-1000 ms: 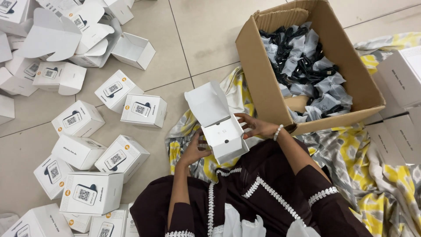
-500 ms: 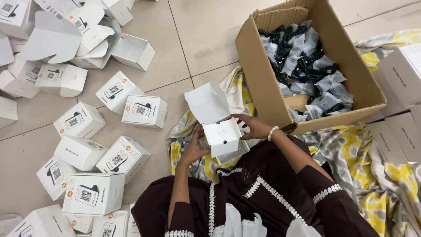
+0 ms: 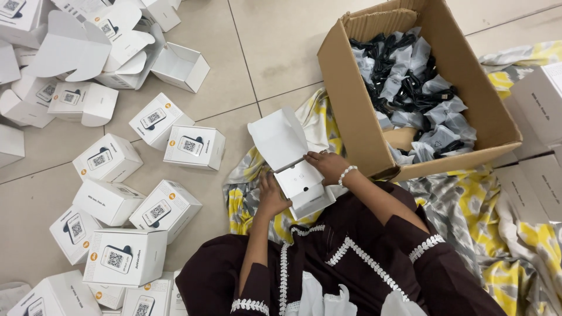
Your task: The person places electronic devices and their components into individual retail boxes.
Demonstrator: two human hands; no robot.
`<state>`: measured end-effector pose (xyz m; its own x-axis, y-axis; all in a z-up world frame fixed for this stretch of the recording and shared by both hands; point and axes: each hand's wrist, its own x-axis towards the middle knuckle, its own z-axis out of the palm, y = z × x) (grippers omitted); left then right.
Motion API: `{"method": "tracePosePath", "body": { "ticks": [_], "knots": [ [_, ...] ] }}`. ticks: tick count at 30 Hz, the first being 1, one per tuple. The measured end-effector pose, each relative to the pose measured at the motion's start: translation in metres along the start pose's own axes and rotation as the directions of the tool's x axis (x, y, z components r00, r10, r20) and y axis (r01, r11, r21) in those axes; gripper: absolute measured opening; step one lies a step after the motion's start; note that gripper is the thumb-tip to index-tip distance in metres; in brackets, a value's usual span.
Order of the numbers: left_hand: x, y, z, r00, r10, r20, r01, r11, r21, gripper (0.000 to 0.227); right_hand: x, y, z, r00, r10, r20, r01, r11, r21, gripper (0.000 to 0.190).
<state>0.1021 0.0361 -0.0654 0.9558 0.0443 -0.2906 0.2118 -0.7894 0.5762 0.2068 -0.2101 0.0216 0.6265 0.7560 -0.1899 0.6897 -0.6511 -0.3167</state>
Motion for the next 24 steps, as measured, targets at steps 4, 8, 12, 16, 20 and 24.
{"method": "tracePosePath", "body": {
  "ticks": [4,8,12,16,20,24],
  "knots": [
    [0.002,-0.004,-0.002,0.991,0.106,0.086,-0.092,0.984,-0.151,0.148,-0.003,-0.013,0.002,0.999,0.035,-0.001,-0.035,0.995,-0.093,0.112],
    [-0.017,0.033,-0.026,0.996,0.088,0.03,-0.084,0.99,-0.113,0.144,-0.008,-0.015,0.019,0.993,0.086,-0.086,-0.098,0.986,-0.138,0.11],
    [-0.027,0.063,-0.034,0.996,-0.053,-0.072,0.062,0.989,0.133,0.132,-0.012,-0.02,0.027,0.987,0.112,-0.111,-0.126,0.983,-0.134,0.11],
    [-0.02,0.059,-0.002,0.986,-0.02,-0.165,0.056,0.975,0.214,0.136,-0.011,-0.027,0.029,0.978,0.131,-0.161,-0.16,0.97,-0.186,0.116],
    [-0.018,0.076,0.005,0.971,-0.057,-0.233,0.128,0.944,0.303,0.139,-0.011,-0.029,0.032,0.963,0.169,-0.208,-0.188,0.979,-0.076,0.123],
    [-0.012,0.083,-0.004,0.964,-0.156,-0.214,0.23,0.895,0.383,0.141,-0.002,-0.019,0.055,0.971,0.208,-0.115,-0.209,0.978,0.007,0.131]
  ]
}}
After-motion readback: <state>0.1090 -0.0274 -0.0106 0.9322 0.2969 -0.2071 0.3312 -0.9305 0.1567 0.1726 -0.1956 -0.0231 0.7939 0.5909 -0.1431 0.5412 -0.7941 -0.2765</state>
